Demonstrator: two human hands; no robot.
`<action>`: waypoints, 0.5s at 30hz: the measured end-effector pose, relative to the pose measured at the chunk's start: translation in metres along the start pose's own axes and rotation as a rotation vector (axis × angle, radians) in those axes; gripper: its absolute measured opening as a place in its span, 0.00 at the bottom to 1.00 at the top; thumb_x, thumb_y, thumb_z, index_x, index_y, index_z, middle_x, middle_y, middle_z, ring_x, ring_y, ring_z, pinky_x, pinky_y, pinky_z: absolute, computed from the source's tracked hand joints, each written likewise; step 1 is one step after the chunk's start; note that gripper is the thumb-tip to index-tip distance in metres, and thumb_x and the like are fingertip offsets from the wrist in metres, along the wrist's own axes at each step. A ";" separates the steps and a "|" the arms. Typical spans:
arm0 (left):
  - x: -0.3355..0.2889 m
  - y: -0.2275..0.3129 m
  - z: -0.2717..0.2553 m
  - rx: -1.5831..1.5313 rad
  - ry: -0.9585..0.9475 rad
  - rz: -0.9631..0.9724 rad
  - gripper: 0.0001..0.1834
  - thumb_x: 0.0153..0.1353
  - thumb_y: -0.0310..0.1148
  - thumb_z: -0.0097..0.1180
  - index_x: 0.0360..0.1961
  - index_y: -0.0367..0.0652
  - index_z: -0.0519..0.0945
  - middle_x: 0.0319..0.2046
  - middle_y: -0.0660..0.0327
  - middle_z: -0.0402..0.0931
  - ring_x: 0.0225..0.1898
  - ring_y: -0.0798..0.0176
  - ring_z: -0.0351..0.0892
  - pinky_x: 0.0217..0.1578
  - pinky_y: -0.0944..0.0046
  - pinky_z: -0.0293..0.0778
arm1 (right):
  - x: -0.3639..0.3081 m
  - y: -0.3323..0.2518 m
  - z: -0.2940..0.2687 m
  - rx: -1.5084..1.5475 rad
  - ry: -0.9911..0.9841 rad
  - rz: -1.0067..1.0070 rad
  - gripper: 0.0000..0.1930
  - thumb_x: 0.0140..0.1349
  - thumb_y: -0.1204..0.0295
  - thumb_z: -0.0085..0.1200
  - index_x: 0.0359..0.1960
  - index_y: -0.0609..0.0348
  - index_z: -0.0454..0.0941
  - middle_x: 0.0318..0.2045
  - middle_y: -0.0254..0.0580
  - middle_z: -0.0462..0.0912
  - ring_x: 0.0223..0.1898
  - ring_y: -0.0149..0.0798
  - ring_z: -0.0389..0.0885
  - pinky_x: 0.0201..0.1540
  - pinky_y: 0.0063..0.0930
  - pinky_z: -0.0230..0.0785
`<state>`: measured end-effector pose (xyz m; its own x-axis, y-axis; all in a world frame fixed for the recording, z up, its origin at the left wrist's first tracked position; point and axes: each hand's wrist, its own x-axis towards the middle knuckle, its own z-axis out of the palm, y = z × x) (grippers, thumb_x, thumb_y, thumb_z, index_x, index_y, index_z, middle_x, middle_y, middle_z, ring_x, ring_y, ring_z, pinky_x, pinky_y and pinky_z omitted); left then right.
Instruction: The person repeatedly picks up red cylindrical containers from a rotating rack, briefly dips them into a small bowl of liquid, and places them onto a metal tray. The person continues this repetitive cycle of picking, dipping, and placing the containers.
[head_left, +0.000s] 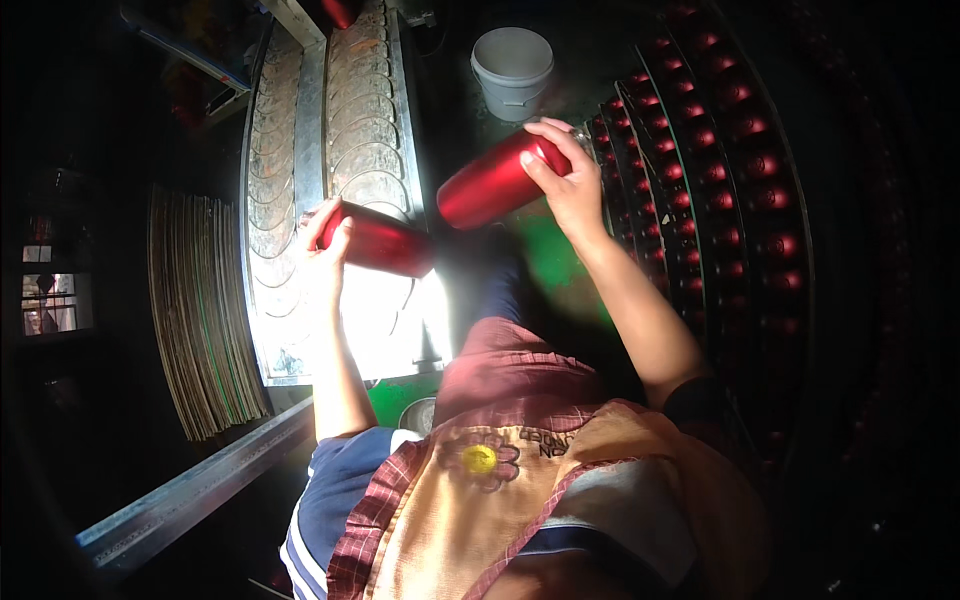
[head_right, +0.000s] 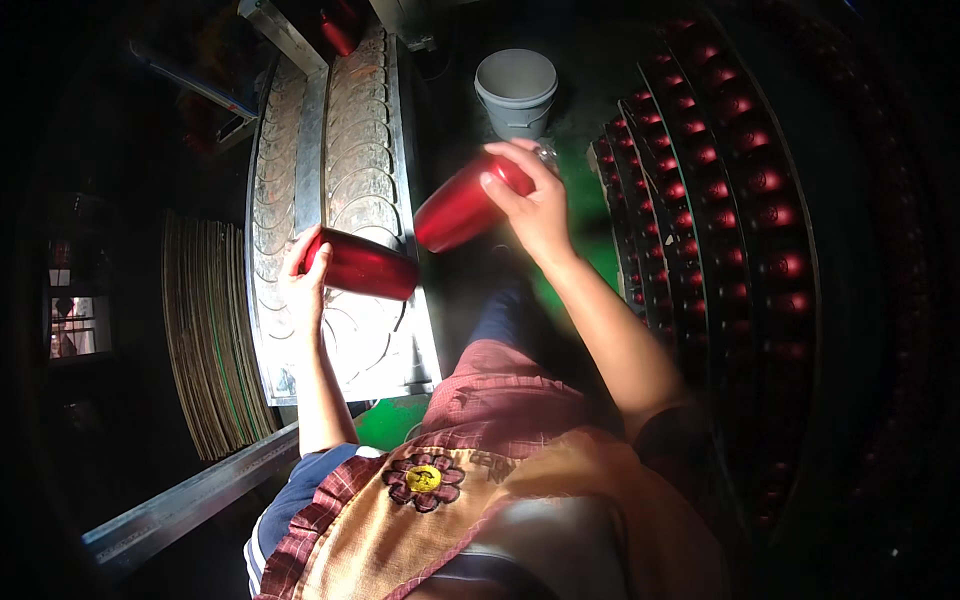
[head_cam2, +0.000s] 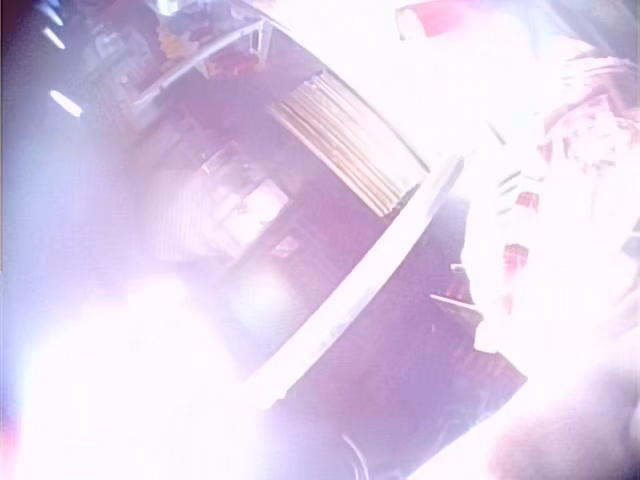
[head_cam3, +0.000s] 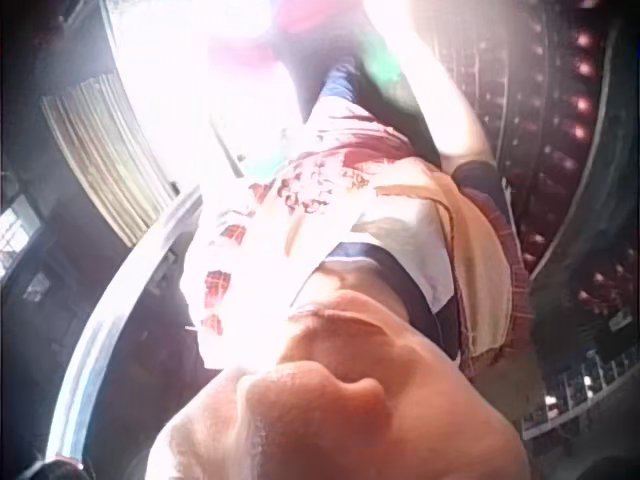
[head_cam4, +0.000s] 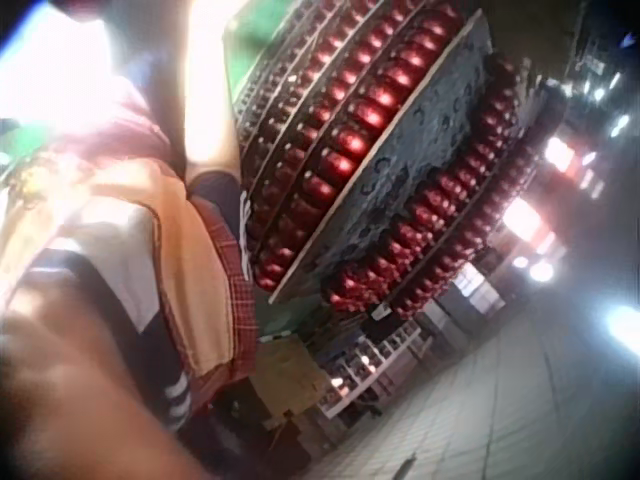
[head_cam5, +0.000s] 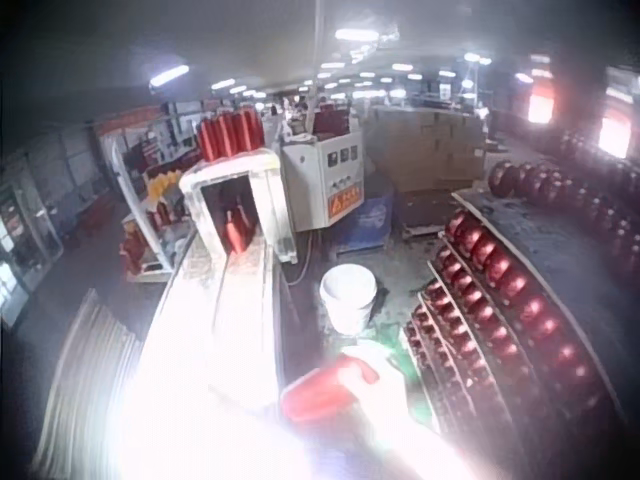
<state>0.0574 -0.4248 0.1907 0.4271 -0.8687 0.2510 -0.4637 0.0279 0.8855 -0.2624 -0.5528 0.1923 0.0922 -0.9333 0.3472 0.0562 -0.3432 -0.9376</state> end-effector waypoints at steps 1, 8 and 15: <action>0.019 -0.008 0.006 0.130 0.091 0.030 0.18 0.59 0.28 0.64 0.52 0.41 0.83 0.53 0.55 0.78 0.55 0.60 0.75 0.59 0.62 0.67 | 0.040 0.012 0.036 -0.188 -0.068 -0.148 0.17 0.53 0.73 0.66 0.46 0.50 0.83 0.53 0.46 0.75 0.54 0.42 0.75 0.58 0.32 0.67; 0.150 -0.062 0.055 0.392 0.343 0.040 0.19 0.48 0.28 0.71 0.44 0.51 0.88 0.54 0.55 0.75 0.55 0.52 0.73 0.57 0.56 0.69 | 0.202 0.123 0.249 -0.352 -0.521 -0.194 0.15 0.52 0.66 0.66 0.43 0.33 0.86 0.61 0.36 0.70 0.60 0.48 0.65 0.62 0.39 0.64; 0.206 -0.107 0.097 0.623 0.249 -0.057 0.17 0.50 0.30 0.70 0.44 0.55 0.87 0.59 0.53 0.70 0.58 0.46 0.67 0.59 0.52 0.65 | 0.272 0.204 0.331 -0.467 -0.760 -0.075 0.19 0.52 0.66 0.64 0.47 0.28 0.84 0.69 0.42 0.59 0.69 0.59 0.52 0.62 0.48 0.66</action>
<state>0.1198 -0.6543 0.1097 0.5957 -0.7184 0.3594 -0.7645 -0.3698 0.5280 0.1033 -0.8418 0.1028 0.7476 -0.6414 0.1724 -0.3067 -0.5637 -0.7669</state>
